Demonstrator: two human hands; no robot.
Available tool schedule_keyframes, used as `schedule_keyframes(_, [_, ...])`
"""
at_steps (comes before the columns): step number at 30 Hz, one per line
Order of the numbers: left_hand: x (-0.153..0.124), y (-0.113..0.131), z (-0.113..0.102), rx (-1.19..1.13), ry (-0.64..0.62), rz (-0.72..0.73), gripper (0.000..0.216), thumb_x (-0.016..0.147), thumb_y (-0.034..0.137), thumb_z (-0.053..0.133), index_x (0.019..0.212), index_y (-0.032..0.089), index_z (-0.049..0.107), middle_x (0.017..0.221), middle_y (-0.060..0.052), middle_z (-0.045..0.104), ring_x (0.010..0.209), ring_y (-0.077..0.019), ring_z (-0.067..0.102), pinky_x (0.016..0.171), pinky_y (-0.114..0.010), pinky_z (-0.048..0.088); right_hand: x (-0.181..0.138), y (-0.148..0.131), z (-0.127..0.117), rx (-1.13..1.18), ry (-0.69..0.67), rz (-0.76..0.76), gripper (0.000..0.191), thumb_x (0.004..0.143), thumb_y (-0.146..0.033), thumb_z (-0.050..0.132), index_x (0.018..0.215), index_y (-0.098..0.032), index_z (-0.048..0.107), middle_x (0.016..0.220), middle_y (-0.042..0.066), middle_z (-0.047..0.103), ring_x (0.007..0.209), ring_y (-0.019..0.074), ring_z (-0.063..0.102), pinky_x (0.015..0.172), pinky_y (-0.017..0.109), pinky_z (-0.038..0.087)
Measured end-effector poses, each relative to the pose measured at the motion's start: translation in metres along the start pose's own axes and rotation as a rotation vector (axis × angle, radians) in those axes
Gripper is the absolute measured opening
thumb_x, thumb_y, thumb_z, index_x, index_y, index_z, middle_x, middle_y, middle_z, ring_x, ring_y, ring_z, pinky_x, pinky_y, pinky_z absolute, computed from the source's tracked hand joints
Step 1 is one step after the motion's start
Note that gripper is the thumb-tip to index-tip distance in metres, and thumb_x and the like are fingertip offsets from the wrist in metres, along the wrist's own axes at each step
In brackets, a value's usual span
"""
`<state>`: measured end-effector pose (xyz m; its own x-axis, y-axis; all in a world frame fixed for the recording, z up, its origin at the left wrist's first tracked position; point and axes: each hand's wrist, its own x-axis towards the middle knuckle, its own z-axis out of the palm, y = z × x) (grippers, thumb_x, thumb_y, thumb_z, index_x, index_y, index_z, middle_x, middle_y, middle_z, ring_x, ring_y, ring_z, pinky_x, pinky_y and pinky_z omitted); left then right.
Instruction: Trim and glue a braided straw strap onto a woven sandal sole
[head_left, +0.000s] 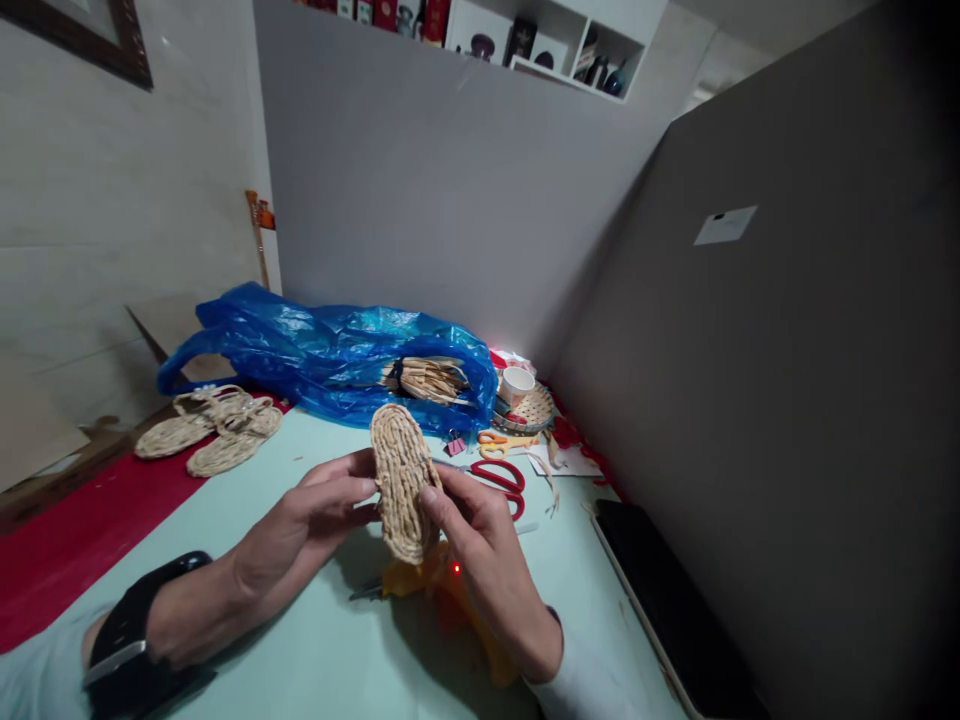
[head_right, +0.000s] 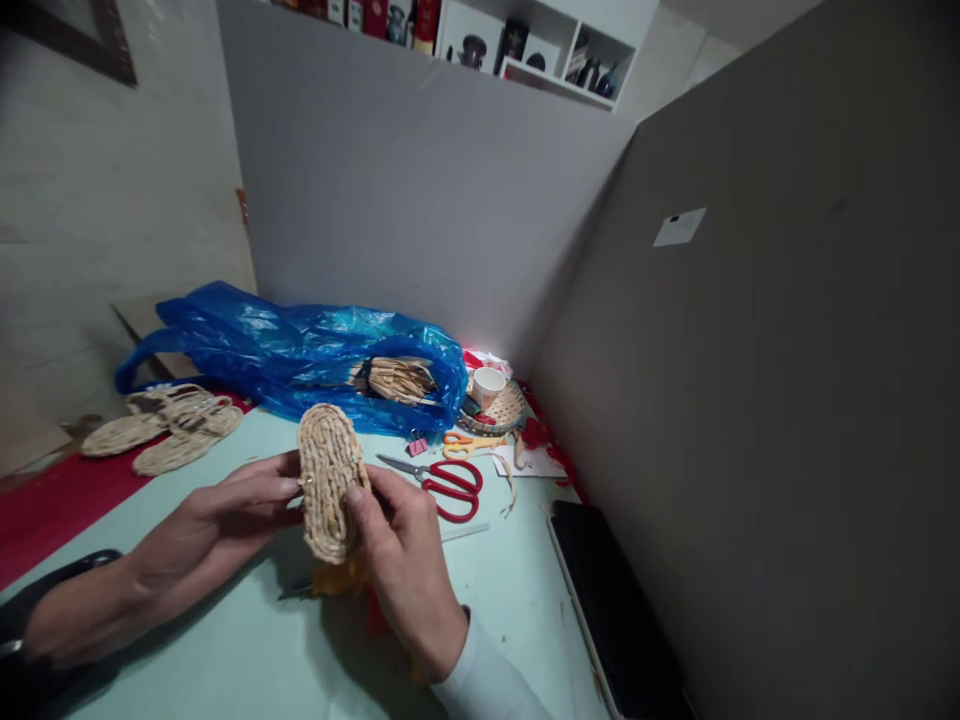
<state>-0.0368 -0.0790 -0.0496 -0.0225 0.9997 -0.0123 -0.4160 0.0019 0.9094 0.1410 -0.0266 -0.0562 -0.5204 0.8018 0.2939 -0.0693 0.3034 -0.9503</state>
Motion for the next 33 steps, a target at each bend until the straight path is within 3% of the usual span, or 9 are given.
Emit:
schedule_keyframes(5, [-0.003,-0.006,0.008,-0.072,0.085,0.036,0.032,0.079,0.036,0.082,0.107,0.022,0.082,0.122,-0.008,0.081,0.117,-0.0326,0.07,0.094,-0.036,0.056,-0.006,0.004,0.006,-0.133,0.057,-0.047,0.025,0.1,-0.03,0.056,0.109,-0.019,0.076,0.103,0.007,0.077,0.095,0.0248,0.069,0.085,0.037,0.051])
schedule_keyframes(11, [-0.002,-0.008,0.008,-0.087,0.118,-0.04,0.023,0.083,0.027,0.084,0.103,0.015,0.081,0.104,-0.01,0.084,0.101,-0.0293,0.076,0.081,-0.031,0.06,-0.011,0.0,0.007,-0.262,-0.01,-0.112,0.021,0.101,-0.028,0.056,0.106,-0.018,0.074,0.102,0.008,0.077,0.094,0.0231,0.07,0.085,0.035,0.051])
schedule_keyframes(18, [0.004,-0.009,0.007,-0.103,0.14,-0.132,0.025,0.081,0.02,0.085,0.105,0.018,0.081,0.102,-0.009,0.085,0.099,-0.0295,0.078,0.081,-0.032,0.062,-0.01,0.004,0.003,-0.306,0.13,-0.172,0.029,0.101,-0.023,0.056,0.129,-0.02,0.061,0.094,0.003,0.072,0.082,0.0172,0.068,0.076,0.029,0.053])
schedule_keyframes(24, [0.006,-0.017,0.001,-0.128,0.258,-0.26,0.02,0.071,0.025,0.095,0.088,0.022,0.084,0.088,-0.004,0.085,0.093,-0.0264,0.08,0.078,-0.027,0.064,-0.012,0.016,0.003,-0.37,0.077,-0.154,0.015,0.1,-0.019,0.061,0.113,-0.024,0.065,0.093,-0.001,0.071,0.082,0.014,0.069,0.072,0.024,0.055])
schedule_keyframes(29, [0.008,-0.019,-0.006,-0.103,0.172,-0.321,0.017,0.076,0.026,0.091,0.092,0.022,0.085,0.089,-0.005,0.085,0.092,-0.0262,0.08,0.073,-0.024,0.063,-0.014,0.026,0.004,-0.473,0.094,-0.137,0.017,0.097,-0.016,0.061,0.11,-0.026,0.064,0.088,-0.002,0.069,0.078,0.0144,0.069,0.062,0.023,0.054])
schedule_keyframes(33, [0.007,-0.024,-0.009,-0.076,0.126,-0.303,0.019,0.083,0.026,0.086,0.1,0.018,0.085,0.099,-0.01,0.085,0.098,-0.029,0.079,0.083,-0.03,0.063,-0.015,0.026,0.012,-0.437,0.154,-0.062,0.015,0.094,-0.015,0.058,0.103,-0.024,0.067,0.085,-0.001,0.069,0.075,0.0151,0.068,0.059,0.024,0.051])
